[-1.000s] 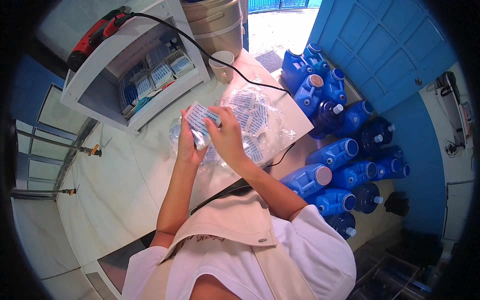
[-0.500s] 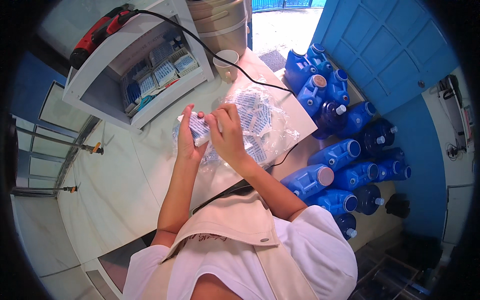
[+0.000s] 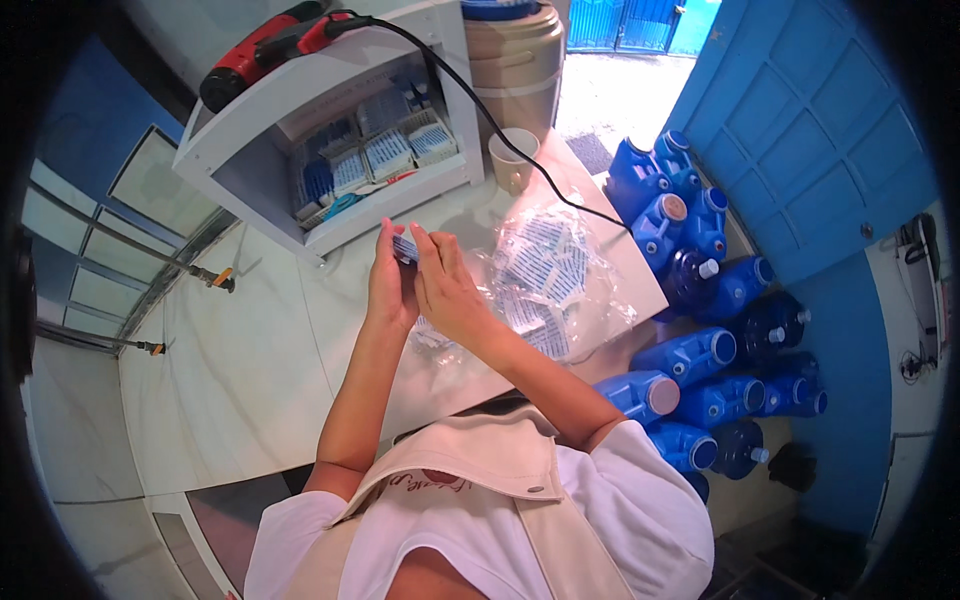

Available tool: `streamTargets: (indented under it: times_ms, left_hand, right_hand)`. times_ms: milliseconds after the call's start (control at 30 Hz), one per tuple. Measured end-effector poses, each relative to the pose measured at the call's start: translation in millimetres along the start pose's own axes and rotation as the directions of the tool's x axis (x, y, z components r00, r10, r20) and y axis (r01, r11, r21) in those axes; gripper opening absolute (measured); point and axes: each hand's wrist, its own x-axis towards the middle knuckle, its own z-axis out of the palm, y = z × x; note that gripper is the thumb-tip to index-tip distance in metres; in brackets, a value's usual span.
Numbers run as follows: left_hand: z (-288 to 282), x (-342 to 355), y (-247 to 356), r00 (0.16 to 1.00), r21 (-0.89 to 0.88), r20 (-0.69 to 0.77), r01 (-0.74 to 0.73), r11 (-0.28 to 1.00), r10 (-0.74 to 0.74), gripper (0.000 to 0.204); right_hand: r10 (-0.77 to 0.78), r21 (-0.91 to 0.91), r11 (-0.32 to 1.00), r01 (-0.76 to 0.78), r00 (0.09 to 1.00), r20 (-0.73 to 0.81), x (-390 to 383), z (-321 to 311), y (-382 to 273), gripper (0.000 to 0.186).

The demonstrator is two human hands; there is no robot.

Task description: The person takes stacks of labels from a shelf and places them on a surface, then picks through the labels by hand to arrange them.

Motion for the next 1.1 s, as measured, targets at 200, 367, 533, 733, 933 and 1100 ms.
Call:
streamTargets:
  times_ms: [200,367,533,733,933,1100]
  left_hand:
    - [-18,35,30,0.949,0.243,0.091,-0.314,0.918,0.300,0.038]
    - [0,72,56,0.958,0.404,0.079,-0.282,0.870,0.274,0.046]
    - [-23,189,110,0.690,0.886,0.225,-0.438,0.150,0.688,0.046]
    - [-3,254,144,0.590,0.923,0.382,-0.275,-0.268,0.712,0.047]
    - [-36,304,135,0.409,0.852,0.493,-0.402,-0.334,0.768,0.043]
    - [-51,307,144,0.564,0.821,0.564,-0.459,-0.339,0.602,0.040]
  right_hand:
    - [-0.015,-0.218,0.974,0.063,0.976,0.217,48,5,-20,0.045]
    - [0.092,-0.278,0.960,0.010,0.932,0.350,103,24,11,0.034]
    - [0.176,-0.164,0.972,-0.169,0.984,0.032,171,61,62,0.027]
    - [-0.110,-0.240,0.969,0.067,0.979,-0.172,263,125,146,0.024]
    - [-0.356,-0.258,0.921,0.292,0.899,-0.253,280,168,154,0.027]
    - [-0.427,-0.225,0.898,0.377,0.871,-0.243,280,191,169,0.029]
